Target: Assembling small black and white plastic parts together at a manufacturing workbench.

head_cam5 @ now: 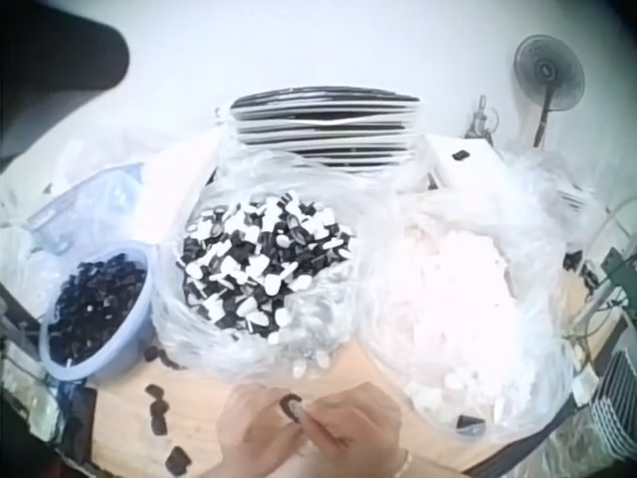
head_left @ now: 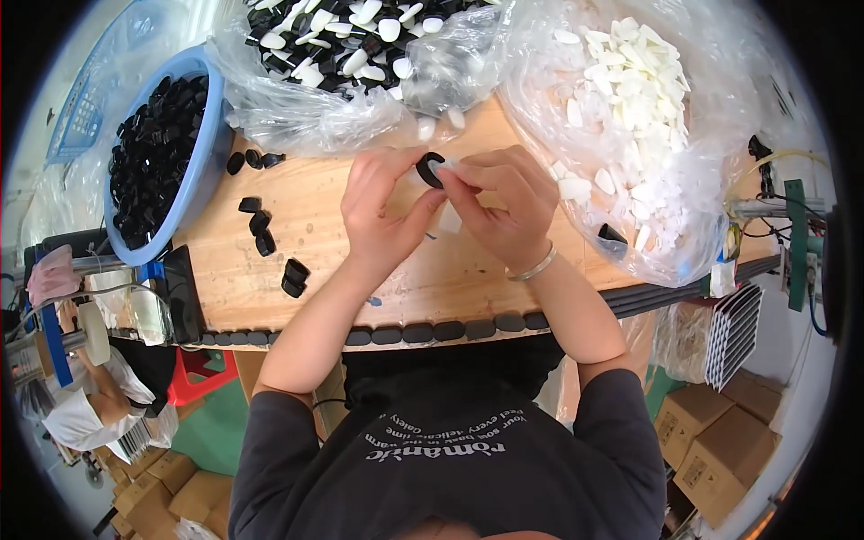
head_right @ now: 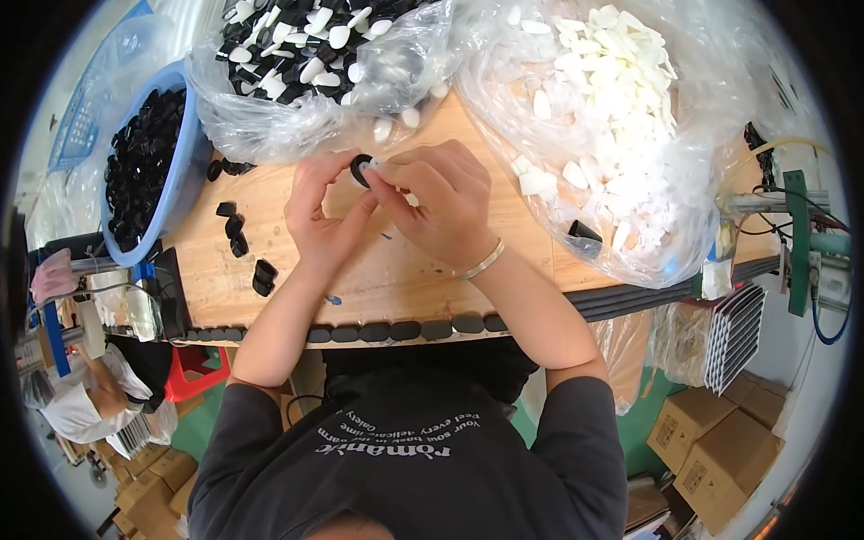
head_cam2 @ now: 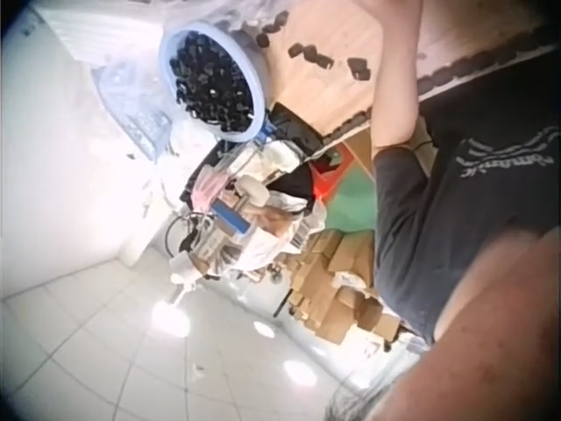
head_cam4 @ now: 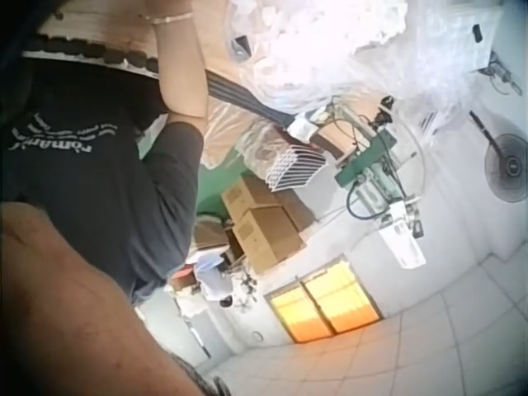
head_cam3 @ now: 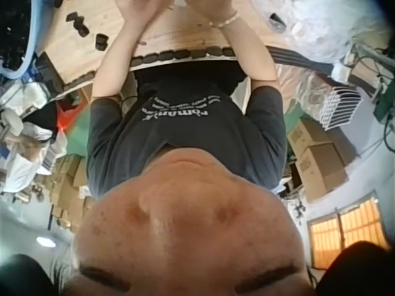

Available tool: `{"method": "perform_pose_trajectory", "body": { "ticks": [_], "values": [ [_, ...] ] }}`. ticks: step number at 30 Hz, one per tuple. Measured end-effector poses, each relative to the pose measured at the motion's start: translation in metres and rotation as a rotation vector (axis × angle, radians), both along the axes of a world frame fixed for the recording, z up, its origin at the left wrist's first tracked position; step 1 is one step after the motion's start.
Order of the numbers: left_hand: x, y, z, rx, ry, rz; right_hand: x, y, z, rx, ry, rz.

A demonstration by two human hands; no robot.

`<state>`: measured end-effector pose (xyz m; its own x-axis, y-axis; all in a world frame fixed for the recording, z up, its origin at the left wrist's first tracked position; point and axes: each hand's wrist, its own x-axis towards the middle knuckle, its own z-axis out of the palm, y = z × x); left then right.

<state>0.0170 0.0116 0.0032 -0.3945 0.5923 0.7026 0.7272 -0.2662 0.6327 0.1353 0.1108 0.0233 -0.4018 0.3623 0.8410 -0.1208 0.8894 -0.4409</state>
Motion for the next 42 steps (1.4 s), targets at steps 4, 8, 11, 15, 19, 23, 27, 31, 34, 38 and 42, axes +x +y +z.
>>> {"method": "perform_pose_trajectory", "body": {
  "ticks": [4,8,11,15,19,23,27,31,34,38,42],
  "values": [
    [0.003,-0.001,-0.001,0.008,-0.017,-0.011,0.000,-0.004,0.000,-0.002,0.007,-0.021],
    [0.001,-0.002,-0.001,0.051,-0.005,0.022,0.000,-0.003,-0.002,0.052,-0.012,0.017],
    [0.000,-0.002,-0.001,0.053,-0.030,0.049,0.000,-0.003,-0.005,0.020,-0.008,0.066],
    [-0.002,-0.003,-0.003,0.051,-0.041,0.057,0.000,-0.004,-0.004,0.004,-0.025,0.092],
    [-0.003,-0.002,-0.002,0.090,0.014,0.014,0.000,-0.005,-0.001,-0.077,-0.038,0.122],
    [-0.006,-0.001,0.000,0.088,0.080,0.017,0.003,-0.001,0.001,-0.456,-0.094,0.186],
    [-0.007,0.001,0.002,0.111,0.124,0.005,0.004,0.001,-0.007,-0.962,-0.153,0.492],
    [-0.007,0.001,0.000,0.069,0.124,-0.018,0.006,0.003,-0.007,-1.115,-0.207,0.610],
    [-0.009,0.002,-0.003,0.068,0.164,-0.029,0.008,0.006,-0.004,-1.134,-0.270,0.607],
    [-0.007,0.003,-0.005,0.060,0.204,-0.035,0.008,0.005,-0.005,-1.221,-0.282,0.589],
    [-0.006,0.004,-0.008,0.050,0.197,-0.046,0.007,0.003,-0.005,-1.275,-0.273,0.566]
  ]
}}
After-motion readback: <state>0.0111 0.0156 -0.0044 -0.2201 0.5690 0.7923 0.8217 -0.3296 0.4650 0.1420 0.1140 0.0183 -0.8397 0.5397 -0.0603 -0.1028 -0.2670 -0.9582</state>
